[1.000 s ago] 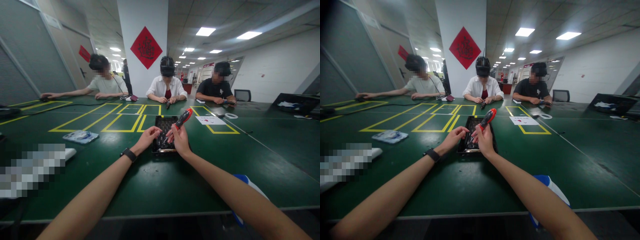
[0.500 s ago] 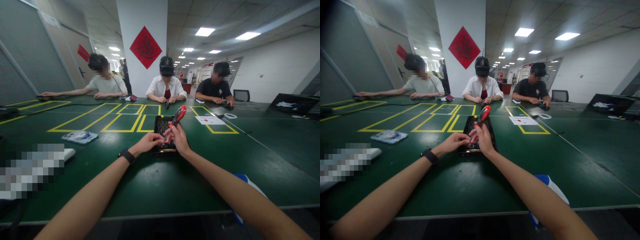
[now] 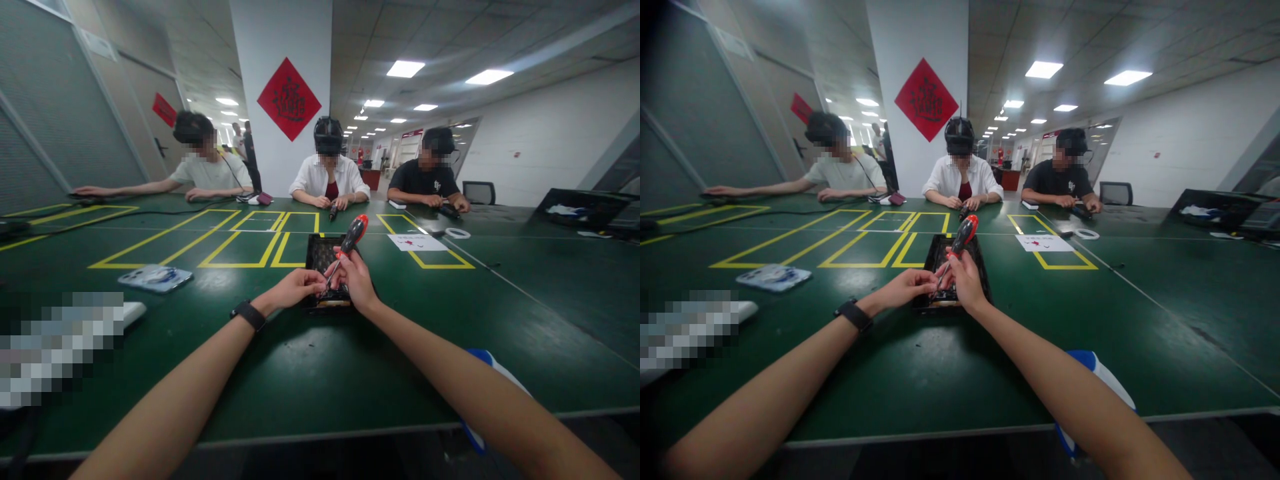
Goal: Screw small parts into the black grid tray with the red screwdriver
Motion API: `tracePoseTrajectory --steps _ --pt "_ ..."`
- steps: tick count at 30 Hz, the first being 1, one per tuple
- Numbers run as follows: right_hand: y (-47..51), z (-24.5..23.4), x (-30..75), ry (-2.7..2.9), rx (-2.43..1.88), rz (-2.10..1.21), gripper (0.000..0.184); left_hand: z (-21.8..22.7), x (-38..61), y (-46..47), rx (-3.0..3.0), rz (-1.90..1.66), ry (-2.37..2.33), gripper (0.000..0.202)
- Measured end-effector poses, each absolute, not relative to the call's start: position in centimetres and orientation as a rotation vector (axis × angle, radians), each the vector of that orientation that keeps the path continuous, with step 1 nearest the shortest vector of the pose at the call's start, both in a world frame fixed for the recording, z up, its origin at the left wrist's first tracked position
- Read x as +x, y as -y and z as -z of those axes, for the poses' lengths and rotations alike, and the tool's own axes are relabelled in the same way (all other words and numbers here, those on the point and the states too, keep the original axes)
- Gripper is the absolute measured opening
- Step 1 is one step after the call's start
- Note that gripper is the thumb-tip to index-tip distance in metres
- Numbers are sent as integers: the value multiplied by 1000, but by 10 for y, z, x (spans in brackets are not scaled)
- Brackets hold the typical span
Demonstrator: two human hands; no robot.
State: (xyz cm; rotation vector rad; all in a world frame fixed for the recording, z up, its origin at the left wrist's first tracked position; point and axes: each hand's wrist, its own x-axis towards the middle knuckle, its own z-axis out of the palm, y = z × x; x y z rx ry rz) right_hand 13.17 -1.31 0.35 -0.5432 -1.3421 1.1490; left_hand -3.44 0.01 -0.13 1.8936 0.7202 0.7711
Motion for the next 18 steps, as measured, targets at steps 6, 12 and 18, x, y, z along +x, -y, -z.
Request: tracePoseTrajectory --steps 6,12,18 --pt "15 -3 130 1380 -546 -1040 32 5 -32 -1 1833 -852 -775 27" --pt "16 -4 132 1400 -544 -1137 32 6 -33 -1 1815 -832 -710 25" --pt "17 -4 131 1377 -535 -1084 33 10 -31 -1 1865 -954 -794 28"
